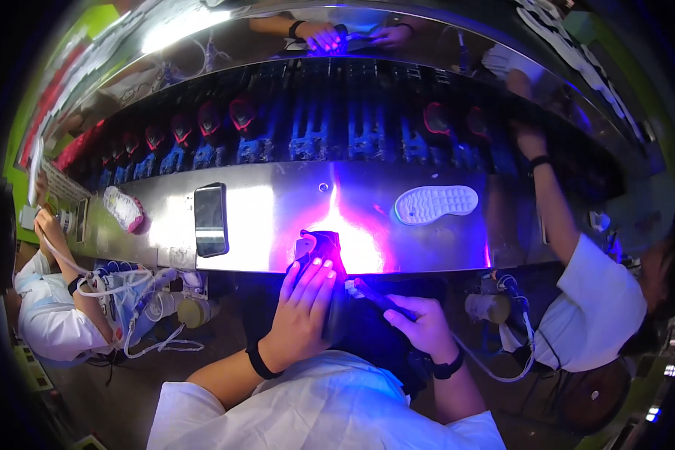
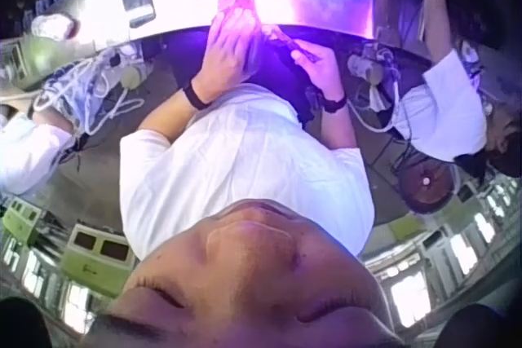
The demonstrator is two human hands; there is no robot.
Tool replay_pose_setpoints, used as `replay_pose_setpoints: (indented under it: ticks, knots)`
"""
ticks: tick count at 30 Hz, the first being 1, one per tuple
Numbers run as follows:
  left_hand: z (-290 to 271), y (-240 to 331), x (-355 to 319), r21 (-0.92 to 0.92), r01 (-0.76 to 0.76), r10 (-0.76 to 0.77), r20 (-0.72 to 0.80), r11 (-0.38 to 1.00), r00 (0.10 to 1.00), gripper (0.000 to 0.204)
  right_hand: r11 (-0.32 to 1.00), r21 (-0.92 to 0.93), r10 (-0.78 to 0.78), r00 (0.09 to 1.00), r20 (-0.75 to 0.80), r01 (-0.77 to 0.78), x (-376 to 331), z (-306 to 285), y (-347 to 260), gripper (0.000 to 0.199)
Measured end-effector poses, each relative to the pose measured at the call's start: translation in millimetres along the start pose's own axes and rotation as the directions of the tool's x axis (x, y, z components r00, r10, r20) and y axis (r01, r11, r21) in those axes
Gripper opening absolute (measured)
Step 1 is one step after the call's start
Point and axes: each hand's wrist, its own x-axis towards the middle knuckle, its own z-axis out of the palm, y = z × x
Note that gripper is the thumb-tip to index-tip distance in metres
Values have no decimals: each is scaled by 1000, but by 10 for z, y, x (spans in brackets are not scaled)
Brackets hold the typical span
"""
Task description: Applying glue to shoe uppers at an assembly line station.
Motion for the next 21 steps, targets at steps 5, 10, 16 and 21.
replay_pose_setpoints:
  ticks: [5, 10, 16, 21]
  knots:
    - [153, 190, 147, 125, 34, -20, -109, 992, 994, 76, 999, 28, -33, 999, -7, 33, -138, -88, -44, 33]
    - [137, 378, 391, 171, 81, -63, -105, 982, 992, 72, 995, 93, -34, 998, -48, 39, -346, -119, 122, 38]
    - [154, 435, 751, 182, 75, -53, -123, 980, 991, 66, 979, 204, -4, 994, -111, 27, -497, -166, 213, 36]
    - [174, 386, 1041, 134, 114, -97, -126, 984, 987, 73, 985, 169, 6, 969, -249, 37, -375, -176, 1, 33]
